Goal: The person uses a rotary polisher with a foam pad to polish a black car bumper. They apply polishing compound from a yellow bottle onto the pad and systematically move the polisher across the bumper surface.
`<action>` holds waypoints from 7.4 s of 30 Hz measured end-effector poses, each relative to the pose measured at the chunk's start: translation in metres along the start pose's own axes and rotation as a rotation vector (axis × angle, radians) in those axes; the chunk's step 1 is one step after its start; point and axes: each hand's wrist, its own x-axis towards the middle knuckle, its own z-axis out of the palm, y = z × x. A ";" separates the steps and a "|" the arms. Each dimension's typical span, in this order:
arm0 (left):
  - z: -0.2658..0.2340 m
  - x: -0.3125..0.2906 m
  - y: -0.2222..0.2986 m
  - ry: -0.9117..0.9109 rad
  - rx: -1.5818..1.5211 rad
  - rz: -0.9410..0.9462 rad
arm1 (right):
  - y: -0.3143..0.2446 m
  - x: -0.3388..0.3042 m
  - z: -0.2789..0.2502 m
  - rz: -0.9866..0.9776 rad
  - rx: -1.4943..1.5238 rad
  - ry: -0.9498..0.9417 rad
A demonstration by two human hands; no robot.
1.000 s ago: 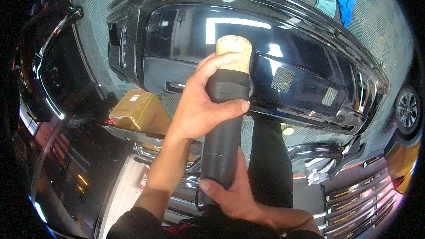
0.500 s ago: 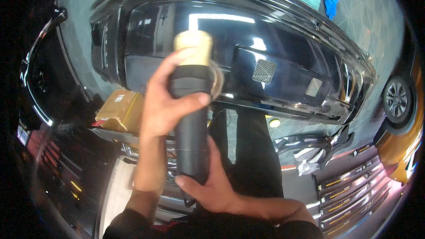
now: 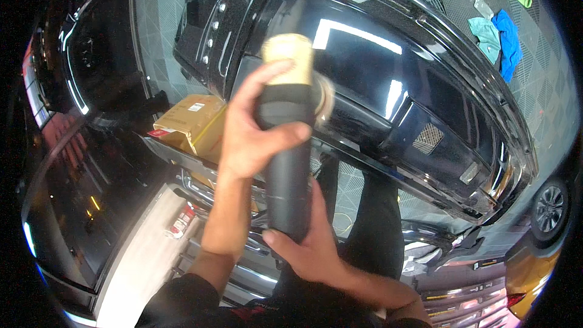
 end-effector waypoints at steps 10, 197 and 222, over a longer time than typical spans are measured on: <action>-0.059 -0.005 -0.019 0.196 -0.123 0.142 | 0.019 0.064 0.003 -0.144 -0.356 -0.159; 0.118 -0.114 -0.093 -0.101 -0.195 0.396 | 0.166 -0.060 -0.138 -0.310 -0.437 0.323; 0.184 -0.161 -0.098 -0.041 -0.174 0.331 | 0.151 -0.123 -0.199 -0.193 -0.473 0.271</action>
